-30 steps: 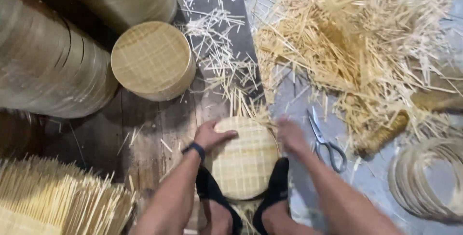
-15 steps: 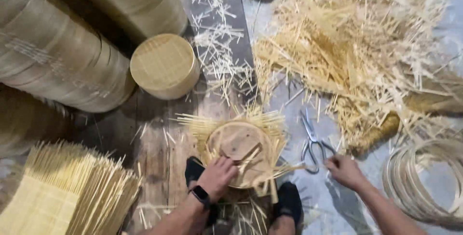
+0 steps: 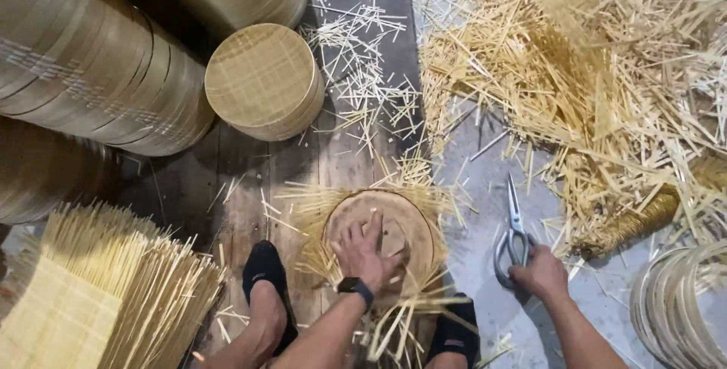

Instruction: Weaving bamboo strips into a mat, fitting a circular frame, and trimming the edges to create a steamer basket base.

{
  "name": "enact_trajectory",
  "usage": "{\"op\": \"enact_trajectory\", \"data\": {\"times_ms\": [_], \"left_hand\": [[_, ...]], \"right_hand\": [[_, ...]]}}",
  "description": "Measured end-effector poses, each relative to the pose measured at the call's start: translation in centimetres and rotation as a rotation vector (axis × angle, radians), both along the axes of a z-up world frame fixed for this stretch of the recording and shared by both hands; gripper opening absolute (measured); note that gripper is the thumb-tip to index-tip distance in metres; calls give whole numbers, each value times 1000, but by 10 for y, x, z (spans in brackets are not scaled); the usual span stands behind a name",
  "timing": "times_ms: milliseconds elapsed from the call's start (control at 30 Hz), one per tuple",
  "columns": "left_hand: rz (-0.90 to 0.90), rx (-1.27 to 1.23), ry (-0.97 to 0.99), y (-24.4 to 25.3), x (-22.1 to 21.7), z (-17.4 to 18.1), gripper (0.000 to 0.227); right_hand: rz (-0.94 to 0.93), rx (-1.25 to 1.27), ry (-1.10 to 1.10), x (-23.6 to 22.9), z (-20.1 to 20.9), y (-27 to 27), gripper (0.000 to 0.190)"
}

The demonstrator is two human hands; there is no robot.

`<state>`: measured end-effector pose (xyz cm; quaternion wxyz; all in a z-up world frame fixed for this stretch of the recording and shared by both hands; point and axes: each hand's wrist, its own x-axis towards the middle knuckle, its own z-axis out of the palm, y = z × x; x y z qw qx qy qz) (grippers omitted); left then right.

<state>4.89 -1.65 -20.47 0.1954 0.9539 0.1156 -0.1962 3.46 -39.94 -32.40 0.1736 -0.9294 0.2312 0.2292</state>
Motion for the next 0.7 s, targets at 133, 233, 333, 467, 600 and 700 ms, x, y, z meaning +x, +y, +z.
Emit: {"op": "enact_trajectory", "data": {"times_ms": [133,233,333,467,600,700], "left_hand": [[-190,-80,-197,20,-8,14,108],[-423,-165,-366,19,-2,22,105],[-585,-183,-232,28,19,11,100],[-817,-123,-196,29,22,4,102],[-298,-49,-146,-8,11,2,143],[62,-133,-229,-27,-5,-4,154]], "right_hand": [[-161,391,70,-29,-49,-29,39],[-207,686,-66,-42,-14,-18,39],[-118,614,-41,-37,28,11,39],[104,123,-1,-26,88,53,56],[378,212,-233,-7,121,81,72],[550,-45,-61,6,90,93,59]]}}
